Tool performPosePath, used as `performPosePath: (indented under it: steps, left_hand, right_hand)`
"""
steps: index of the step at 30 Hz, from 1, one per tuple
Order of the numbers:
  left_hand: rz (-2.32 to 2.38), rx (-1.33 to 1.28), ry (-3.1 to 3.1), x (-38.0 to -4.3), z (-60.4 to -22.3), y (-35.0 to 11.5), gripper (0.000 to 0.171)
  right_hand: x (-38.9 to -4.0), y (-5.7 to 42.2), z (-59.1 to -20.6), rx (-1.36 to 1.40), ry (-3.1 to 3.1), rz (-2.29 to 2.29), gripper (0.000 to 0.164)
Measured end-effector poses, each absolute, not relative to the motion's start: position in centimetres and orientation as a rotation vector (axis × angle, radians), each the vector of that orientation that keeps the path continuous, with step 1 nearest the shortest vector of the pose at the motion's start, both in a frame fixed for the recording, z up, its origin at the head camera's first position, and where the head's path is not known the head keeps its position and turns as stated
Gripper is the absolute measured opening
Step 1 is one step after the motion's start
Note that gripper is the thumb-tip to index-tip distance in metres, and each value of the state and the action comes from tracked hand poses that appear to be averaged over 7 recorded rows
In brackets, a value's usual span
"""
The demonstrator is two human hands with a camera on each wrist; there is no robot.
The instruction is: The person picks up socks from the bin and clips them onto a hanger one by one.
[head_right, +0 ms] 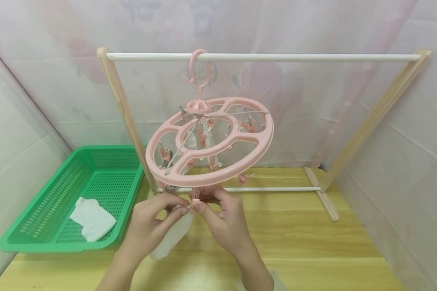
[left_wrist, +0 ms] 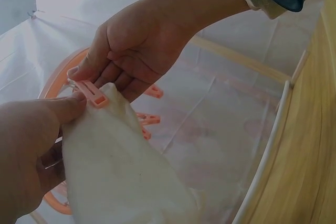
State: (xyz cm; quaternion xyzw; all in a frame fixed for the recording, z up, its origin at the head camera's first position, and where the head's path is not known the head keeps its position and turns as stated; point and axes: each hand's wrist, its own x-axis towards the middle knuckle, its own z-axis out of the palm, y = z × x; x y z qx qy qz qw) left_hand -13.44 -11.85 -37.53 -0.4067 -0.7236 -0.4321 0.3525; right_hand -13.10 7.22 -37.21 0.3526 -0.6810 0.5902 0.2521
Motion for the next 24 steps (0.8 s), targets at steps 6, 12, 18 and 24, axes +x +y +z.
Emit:
performPosePath:
  steps: [6,12,18,24]
  left_hand:
    - [-1.079,-1.016,-1.852,-13.2,-37.2,-11.9,0.014]
    - [-0.955,-0.999,-1.656,-11.9,-35.3,-11.5,0.016]
    - [-0.771,-1.048,-1.509,-11.4,-32.3,-9.8,0.01]
    - [-0.594,-1.062,-1.581,-11.8,-30.5,-7.7,0.026]
  right_hand:
    - [-13.1,7.2,-37.3,0.938,-1.862,1.64,0.02]
    - [-13.1,7.4,-37.3,0.946,-1.876,1.64,0.021]
    - [-13.3,7.7,-37.5,0.955,-1.905,1.616,0.026]
    - [-13.5,8.0,-37.9,0.936,-1.937,1.531,0.031]
